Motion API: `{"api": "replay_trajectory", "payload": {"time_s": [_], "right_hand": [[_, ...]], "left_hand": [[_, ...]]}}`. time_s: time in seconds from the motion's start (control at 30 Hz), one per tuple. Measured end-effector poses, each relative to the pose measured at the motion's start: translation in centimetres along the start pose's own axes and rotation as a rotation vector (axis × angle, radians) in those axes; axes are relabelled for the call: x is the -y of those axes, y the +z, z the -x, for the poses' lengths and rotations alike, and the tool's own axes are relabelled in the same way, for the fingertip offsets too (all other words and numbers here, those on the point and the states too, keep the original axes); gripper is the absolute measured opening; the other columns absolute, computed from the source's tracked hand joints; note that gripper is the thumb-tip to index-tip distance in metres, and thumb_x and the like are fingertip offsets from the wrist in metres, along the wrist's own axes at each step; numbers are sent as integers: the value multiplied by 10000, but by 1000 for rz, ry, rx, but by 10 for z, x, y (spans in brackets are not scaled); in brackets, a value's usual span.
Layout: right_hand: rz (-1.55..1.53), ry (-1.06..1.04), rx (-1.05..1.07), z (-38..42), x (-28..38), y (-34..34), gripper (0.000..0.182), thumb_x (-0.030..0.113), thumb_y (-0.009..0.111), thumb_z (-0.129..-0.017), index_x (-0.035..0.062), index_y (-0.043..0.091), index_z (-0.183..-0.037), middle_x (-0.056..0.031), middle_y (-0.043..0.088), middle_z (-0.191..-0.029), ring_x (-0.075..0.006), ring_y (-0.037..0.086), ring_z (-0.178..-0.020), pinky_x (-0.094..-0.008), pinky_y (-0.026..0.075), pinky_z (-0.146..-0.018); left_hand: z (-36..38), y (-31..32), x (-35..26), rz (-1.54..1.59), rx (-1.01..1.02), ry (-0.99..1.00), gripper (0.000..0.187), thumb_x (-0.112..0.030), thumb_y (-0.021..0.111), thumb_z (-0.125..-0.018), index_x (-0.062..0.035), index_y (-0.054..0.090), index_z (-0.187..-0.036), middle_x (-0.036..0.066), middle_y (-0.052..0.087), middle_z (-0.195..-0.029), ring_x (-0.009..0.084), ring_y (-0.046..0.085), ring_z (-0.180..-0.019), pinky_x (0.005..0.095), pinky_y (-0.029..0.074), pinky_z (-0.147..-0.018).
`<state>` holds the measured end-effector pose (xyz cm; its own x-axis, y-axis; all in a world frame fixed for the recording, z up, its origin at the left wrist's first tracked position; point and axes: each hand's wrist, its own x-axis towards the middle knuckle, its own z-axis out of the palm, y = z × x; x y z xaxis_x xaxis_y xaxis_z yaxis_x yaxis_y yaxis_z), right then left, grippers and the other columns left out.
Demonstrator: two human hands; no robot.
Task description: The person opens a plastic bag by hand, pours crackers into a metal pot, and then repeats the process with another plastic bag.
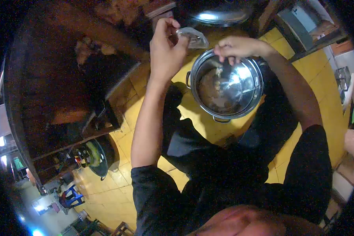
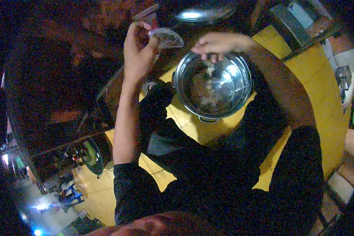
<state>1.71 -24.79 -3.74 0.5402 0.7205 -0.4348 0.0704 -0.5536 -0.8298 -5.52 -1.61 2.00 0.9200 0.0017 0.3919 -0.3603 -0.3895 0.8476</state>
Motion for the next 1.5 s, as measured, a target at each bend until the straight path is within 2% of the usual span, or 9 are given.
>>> {"api": "replay_trajectory", "payload": {"time_s": [0.07,0.1,0.23,0.5,0.77,0.97,1.23,1.37,1.5], "right_hand": [[217,116,60,-19,-36,10,567,588,553,-857,42,617,-998,-74,645,-748,-150,610,-579,-285,494,-497],[348,94,72,-29,-55,20,565,570,578,-843,27,617,-989,-89,650,-761,-181,623,-602,-294,497,-507],[629,178,147,-92,-175,73,517,477,633,-813,-23,622,-943,-124,661,-793,-243,646,-670,-327,500,-534],[736,425,164,-141,-265,149,486,451,628,-802,-10,634,-956,-125,668,-822,-248,651,-681,-339,511,-563],[806,512,201,-120,-282,170,458,425,623,-792,4,646,-968,-127,674,-852,-253,656,-692,-351,522,-592],[833,484,348,-97,-253,158,439,406,619,-784,14,654,-978,-128,679,-874,-257,660,-700,-361,530,-613],[548,168,648,-85,-120,133,418,380,614,-773,27,666,-991,-129,686,-903,-261,665,-711,-373,541,-642],[695,212,437,-37,-19,84,254,266,649,-759,59,708,-895,-100,692,-832,-202,622,-609,-338,506,-553],[53,-72,251,11,-7,48,245,183,675,-723,22,651,-906,-53,655,-766,-132,610,-635,-283,503,-532]], "left_hand": [[4,-11,-1,-60,27,-108,251,26,605,-758,-43,515,-982,84,584,-821,165,547,-702,281,440,-635],[6,-15,3,-193,17,72,231,101,553,-752,-40,550,-935,78,592,-933,156,585,-872,286,476,-810],[15,-22,5,-295,-5,125,161,133,570,-684,-16,631,-687,133,636,-1019,251,617,-995,297,458,-882],[18,-30,13,-295,43,50,207,130,528,-664,-15,647,-751,158,651,-894,302,645,-908,338,494,-829],[23,-39,5,-294,76,34,200,117,540,-685,-27,654,-764,163,650,-906,304,643,-914,341,489,-837],[18,-37,9,-295,113,20,158,66,554,-722,-22,645,-817,164,656,-894,314,643,-902,360,488,-827],[14,-9,9,-286,196,-42,127,2,579,-771,-16,635,-884,169,664,-833,290,670,-783,368,507,-730],[19,10,20,-351,179,24,146,-14,579,-789,-22,642,-920,176,663,-811,285,674,-753,368,513,-711],[25,27,28,-389,205,48,197,-23,583,-775,-16,649,-961,200,664,-838,323,673,-793,382,516,-737]]}}
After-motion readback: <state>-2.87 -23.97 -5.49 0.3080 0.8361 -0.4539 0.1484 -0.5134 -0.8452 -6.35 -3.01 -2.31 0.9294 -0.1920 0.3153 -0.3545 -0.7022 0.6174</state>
